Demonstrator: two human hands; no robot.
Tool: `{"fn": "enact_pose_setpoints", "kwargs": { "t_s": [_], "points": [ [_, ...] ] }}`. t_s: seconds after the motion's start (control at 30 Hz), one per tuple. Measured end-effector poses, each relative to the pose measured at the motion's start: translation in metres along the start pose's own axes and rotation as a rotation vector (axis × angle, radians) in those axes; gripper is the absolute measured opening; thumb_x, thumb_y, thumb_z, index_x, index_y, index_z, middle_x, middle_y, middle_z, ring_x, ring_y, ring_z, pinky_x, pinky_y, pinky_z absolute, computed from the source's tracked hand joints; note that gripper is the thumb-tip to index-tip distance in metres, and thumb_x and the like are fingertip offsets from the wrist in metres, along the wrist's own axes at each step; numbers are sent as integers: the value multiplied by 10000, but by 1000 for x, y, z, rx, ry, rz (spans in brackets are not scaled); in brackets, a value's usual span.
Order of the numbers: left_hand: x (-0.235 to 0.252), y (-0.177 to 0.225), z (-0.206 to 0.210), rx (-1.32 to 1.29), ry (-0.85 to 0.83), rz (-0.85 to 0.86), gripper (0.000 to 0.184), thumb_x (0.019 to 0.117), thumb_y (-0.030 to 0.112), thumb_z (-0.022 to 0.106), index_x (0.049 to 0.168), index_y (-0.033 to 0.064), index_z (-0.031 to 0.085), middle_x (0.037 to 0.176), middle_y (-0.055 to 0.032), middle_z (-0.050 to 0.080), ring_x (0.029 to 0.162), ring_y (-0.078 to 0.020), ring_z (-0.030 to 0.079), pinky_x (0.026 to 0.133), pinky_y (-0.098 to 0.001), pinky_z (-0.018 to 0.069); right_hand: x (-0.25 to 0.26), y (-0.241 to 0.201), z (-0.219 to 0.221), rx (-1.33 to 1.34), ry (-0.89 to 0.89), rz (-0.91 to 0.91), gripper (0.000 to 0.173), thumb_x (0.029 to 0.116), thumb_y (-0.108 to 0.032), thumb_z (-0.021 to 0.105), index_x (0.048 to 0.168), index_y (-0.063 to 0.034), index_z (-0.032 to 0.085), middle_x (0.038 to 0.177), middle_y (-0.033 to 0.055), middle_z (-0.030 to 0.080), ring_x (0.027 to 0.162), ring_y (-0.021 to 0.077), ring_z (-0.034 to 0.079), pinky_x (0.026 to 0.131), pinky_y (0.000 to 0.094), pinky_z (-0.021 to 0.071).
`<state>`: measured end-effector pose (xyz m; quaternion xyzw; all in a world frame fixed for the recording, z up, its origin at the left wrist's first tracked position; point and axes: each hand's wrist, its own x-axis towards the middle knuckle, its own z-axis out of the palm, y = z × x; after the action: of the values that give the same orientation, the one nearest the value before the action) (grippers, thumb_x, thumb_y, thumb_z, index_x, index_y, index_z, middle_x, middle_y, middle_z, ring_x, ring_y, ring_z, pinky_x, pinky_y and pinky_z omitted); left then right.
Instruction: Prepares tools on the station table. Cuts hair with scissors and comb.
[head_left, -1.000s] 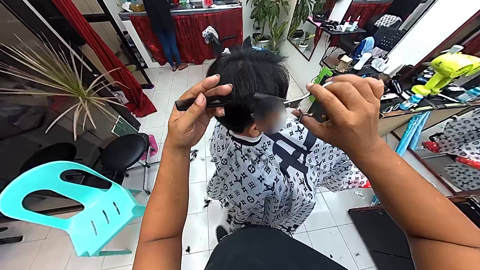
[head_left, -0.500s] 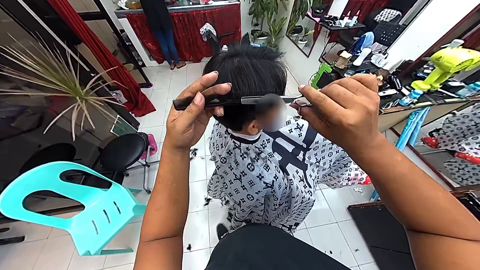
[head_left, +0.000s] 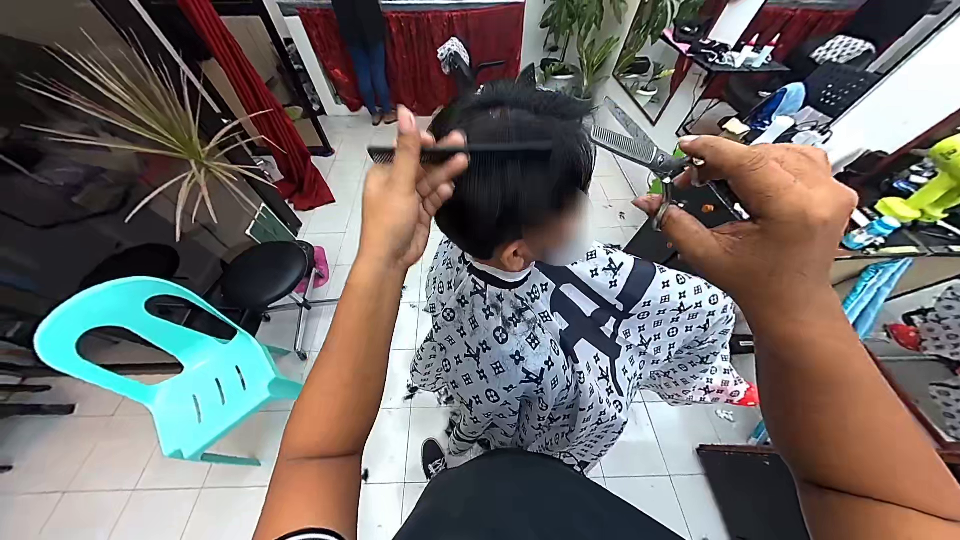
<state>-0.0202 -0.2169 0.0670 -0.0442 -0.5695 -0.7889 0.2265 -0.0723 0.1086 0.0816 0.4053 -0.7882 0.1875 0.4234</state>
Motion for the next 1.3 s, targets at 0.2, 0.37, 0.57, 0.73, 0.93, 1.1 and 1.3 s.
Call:
{"fn": "enact_pose_setpoints", "kwargs": {
  "t_s": [0.2, 0.37, 0.57, 0.73, 0.93, 1.1, 1.3],
  "points": [
    [-43, -34, -27, 118, -208, 36, 158, 1083, 257, 440, 1086, 173, 574, 909, -30, 785, 751, -119, 759, 657, -238, 618, -3, 36, 2, 63, -52, 6, 443, 966, -290, 711, 1334, -52, 647, 1017, 157, 736, 931, 324, 694, 906, 530, 495],
    [-25, -10, 0, -48, -141, 138, 363, 1118, 379, 308, 1086, 223, 634, 1023, 31, 772, 839, -59, 734, 700, -201, 592, 8, 49, 17, 161, -38, -18, 309, 964, -230, 707, 1156, 12, 719, 928, 179, 745, 875, 321, 713, 876, 515, 519],
    [-47, -39, 0, 75, 37, 31, 263, 1118, 311, 318, 1174, 179, 538, 940, 25, 758, 764, -72, 722, 673, -216, 589, 2, 44, 12, 171, -47, -30, 310, 966, -222, 700, 1168, 12, 716, 935, 162, 748, 858, 305, 709, 847, 510, 528],
    [-70, -79, -49, -133, -279, 66, 254, 1093, 308, 454, 1283, 230, 603, 1194, -16, 700, 846, -58, 686, 703, -184, 561, -2, 39, 9, 134, -108, -46, 298, 971, -216, 678, 1166, 4, 721, 938, 169, 743, 871, 328, 707, 846, 533, 522],
    [-40, -60, -46, -221, -414, 215, 298, 1068, 331, 522, 1317, 248, 663, 1334, -12, 679, 1002, -90, 698, 829, -242, 573, 8, 11, 40, 54, -259, -307, 212, 980, -160, 615, 1103, -43, 743, 885, 155, 740, 839, 342, 708, 872, 552, 506],
    [-26, -47, -44, -81, -444, 224, 303, 1075, 309, 507, 1316, 192, 647, 1276, -17, 705, 975, -89, 705, 812, -250, 586, 9, 11, 37, 68, -227, -272, 243, 967, -172, 619, 1123, -42, 753, 838, 145, 724, 798, 324, 695, 862, 533, 501],
    [-21, -35, -40, -60, -535, 249, 305, 1069, 321, 516, 1291, 184, 672, 1197, -5, 742, 920, -70, 720, 743, -223, 590, 7, 4, 30, -29, -176, -221, 261, 977, -196, 615, 1125, -21, 741, 832, 161, 722, 780, 330, 695, 830, 524, 507]
  ]
}}
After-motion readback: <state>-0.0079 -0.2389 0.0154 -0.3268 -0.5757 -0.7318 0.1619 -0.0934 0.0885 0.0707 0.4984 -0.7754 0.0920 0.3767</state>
